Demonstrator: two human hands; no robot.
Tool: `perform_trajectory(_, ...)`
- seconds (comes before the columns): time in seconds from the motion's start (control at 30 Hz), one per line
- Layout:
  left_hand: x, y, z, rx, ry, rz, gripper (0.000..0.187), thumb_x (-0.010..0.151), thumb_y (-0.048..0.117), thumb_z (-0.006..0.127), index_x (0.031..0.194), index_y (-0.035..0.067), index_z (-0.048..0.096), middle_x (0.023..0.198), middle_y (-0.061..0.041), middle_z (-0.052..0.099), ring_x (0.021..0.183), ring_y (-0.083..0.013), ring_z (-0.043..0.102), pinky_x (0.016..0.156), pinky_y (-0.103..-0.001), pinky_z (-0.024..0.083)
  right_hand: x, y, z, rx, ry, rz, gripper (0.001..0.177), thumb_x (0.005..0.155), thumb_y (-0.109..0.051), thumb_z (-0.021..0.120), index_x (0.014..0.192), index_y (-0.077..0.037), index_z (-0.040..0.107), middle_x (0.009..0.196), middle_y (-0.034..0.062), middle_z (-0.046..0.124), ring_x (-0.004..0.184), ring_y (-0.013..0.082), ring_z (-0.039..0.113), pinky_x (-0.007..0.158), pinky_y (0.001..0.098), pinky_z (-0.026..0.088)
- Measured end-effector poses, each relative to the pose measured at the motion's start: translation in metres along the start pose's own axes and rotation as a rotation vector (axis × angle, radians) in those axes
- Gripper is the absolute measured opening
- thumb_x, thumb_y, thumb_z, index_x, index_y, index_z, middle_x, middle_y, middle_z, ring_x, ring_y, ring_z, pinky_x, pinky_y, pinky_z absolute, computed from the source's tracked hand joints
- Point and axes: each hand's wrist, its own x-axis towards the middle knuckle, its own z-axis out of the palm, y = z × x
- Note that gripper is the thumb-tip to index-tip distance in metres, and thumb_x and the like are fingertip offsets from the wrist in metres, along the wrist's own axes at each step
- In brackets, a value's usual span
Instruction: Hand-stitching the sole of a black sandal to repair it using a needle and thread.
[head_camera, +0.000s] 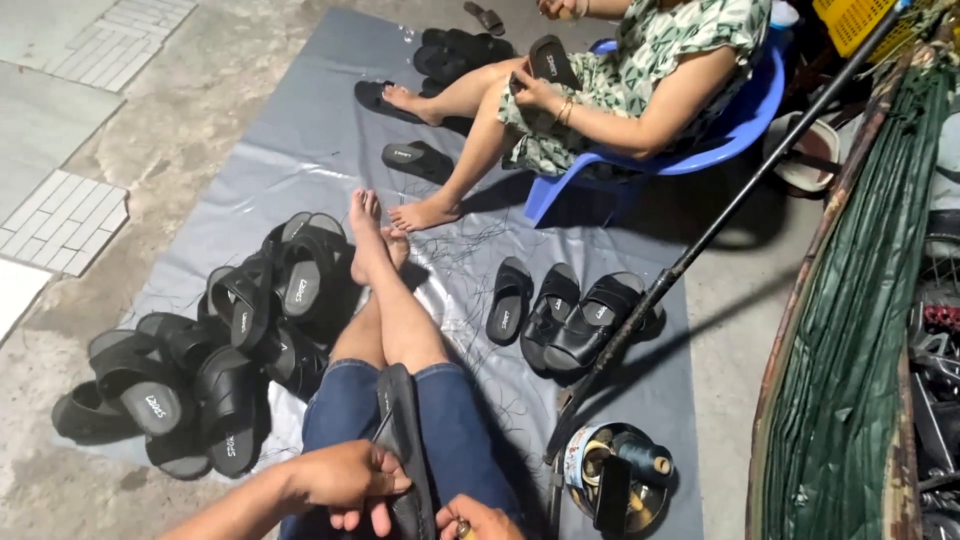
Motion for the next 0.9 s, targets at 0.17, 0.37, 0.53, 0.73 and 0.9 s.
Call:
perform_trajectory(0.17,0.000,-0.006,0.008,0.023,0.061,-0.032,0.016,0.091,0.021,0.053,0.089,0.010,0.064,0.066,-0.004,0.070,0.034,-0.0042,0.046,0.032,-0.015,0.039,0.017,0.026,0.011,0.051,-0.056,-0.093,0.030,0.069,-0.035,0.075,0.089,-0.022,0.058,0.071,-0.0135,0.058,0.064,-0.0028,0.049,0.067,0.0113,0.039)
perform_trajectory(0.37,0.005,0.006,-0.009,0.145,-0.093,-0.045,0.024,0.095,0.026,0.052,0.092,0.007,0.066,0.071,-0.005,0.069,0.036,-0.0033,0.050,0.032,-0.013,0.041,0.018,0.015,0.002,0.049,-0.061,-0.106,0.029,0.068,-0.034,0.075,0.086,-0.020,0.058,0.069,-0.0134,0.057,0.065,-0.0034,0.050,0.068,0.0118,0.040)
perform_trajectory(0.53,0.016,0.006,-0.016,0.342,-0.265,-0.086,0.034,0.098,0.031,0.040,0.113,0.004,0.055,0.081,-0.003,0.070,0.043,-0.0044,0.053,0.037,-0.013,0.045,0.019,0.016,0.003,0.038,-0.072,-0.098,0.027,0.068,-0.030,0.076,0.085,-0.019,0.058,0.068,-0.0130,0.058,0.064,-0.0032,0.050,0.067,0.0118,0.041)
perform_trajectory(0.73,0.020,-0.002,-0.019,0.225,-0.399,-0.051,0.018,0.095,0.026,0.042,0.084,0.012,0.045,0.093,-0.011,0.070,0.041,-0.0095,0.055,0.037,-0.018,0.047,0.019,0.017,0.002,0.119,-0.084,-0.134,0.029,0.069,-0.030,0.078,0.084,-0.017,0.058,0.068,-0.0098,0.058,0.063,-0.0023,0.053,0.065,0.0128,0.042)
perform_trajectory(0.9,0.022,-0.014,-0.019,0.039,-0.322,-0.036,0.018,0.097,0.022,0.051,0.084,0.011,0.053,0.088,-0.010,0.071,0.039,-0.0057,0.054,0.034,-0.014,0.045,0.016,0.015,0.002,0.126,-0.087,-0.136,0.026,0.069,-0.026,0.077,0.084,-0.018,0.057,0.069,-0.0107,0.058,0.063,-0.0032,0.052,0.066,0.0118,0.042)
